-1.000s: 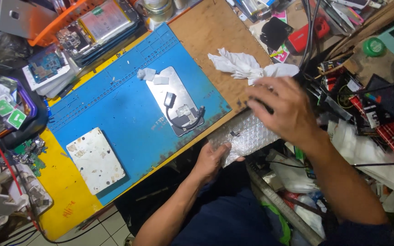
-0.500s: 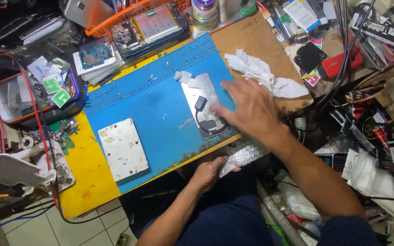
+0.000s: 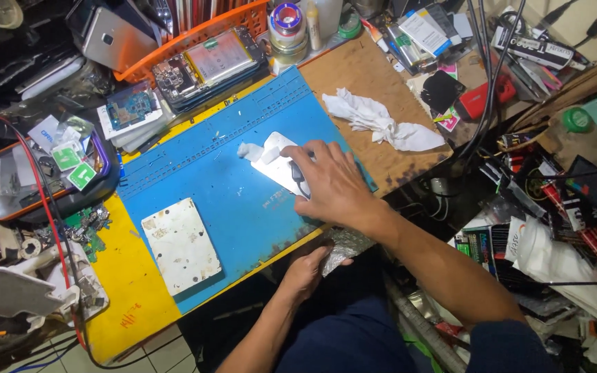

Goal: Cleaning an electronics repair workbench by wiping the silicone mat with a tissue and scrubbing it with a toothbrush.

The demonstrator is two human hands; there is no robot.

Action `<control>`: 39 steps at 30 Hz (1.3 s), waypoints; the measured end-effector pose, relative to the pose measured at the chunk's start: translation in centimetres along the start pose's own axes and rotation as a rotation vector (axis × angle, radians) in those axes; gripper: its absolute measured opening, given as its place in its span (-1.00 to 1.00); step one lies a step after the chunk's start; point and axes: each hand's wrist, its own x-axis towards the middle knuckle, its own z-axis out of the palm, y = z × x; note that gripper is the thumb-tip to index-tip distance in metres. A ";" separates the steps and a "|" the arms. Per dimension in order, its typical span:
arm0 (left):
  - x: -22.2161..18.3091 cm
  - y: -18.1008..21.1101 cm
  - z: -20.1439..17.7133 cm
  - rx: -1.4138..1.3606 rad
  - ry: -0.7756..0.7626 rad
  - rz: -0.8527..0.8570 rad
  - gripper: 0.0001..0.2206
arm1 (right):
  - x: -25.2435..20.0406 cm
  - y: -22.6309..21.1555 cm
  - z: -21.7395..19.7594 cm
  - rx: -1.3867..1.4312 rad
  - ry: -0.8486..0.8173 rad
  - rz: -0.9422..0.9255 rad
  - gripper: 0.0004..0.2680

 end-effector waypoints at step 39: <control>2.0 -1.1 -2.6 0.004 -0.112 -0.075 -0.65 | -0.2 0.6 -3.8 0.067 -0.208 0.024 -0.33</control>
